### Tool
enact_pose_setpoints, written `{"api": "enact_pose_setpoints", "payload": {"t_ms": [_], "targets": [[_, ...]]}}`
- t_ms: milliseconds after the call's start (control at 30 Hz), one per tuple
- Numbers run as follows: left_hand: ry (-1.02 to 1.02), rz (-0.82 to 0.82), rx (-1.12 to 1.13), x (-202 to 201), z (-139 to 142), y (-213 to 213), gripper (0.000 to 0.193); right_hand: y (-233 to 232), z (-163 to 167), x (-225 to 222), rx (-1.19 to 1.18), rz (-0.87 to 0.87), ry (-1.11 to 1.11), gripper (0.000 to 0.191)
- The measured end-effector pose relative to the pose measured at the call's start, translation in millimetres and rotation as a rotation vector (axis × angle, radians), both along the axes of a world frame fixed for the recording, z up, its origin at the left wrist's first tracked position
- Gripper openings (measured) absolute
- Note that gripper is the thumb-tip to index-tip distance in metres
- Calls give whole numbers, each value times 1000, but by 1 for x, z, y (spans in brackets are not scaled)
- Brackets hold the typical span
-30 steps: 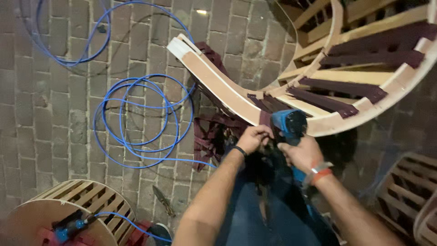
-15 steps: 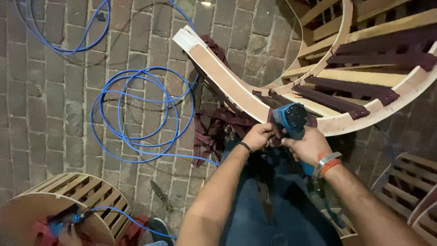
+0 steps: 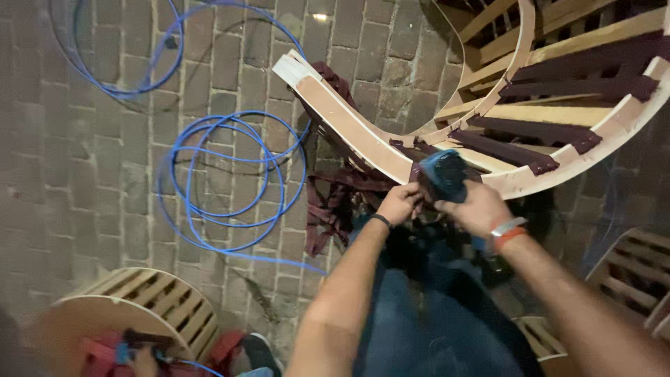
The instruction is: The person uses a pneumatic staple gun to fasten maroon webbing straps onto curved wooden chair frames lying on a brick floor, pulling each strap taut and stapling it in place, working around the frame one strap at a time. At the end the person picks up a phone while standing by the finished frame.
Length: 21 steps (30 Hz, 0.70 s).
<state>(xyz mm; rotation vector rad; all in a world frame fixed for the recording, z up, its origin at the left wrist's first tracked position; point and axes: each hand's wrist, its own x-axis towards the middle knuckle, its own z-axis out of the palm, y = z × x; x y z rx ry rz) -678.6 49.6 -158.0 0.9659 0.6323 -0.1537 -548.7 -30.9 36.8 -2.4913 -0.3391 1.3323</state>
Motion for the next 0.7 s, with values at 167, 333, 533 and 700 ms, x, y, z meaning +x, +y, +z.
{"api": "enact_pose_setpoints", "payload": {"t_ms": [167, 333, 533, 700], "targets": [[55, 26, 197, -8, 32, 0, 23, -43, 37, 24, -75, 15, -116, 39], [74, -8, 702, -24, 69, 9, 21, -85, 66, 61, 73, -87, -139, 37], [489, -68, 904, 23, 131, 34, 34, -132, 80, 134, 151, -149, -174, 41], [451, -271, 975, 123, 160, 31, 39, -166, 98, 238, 312, -174, -93, 42]]}}
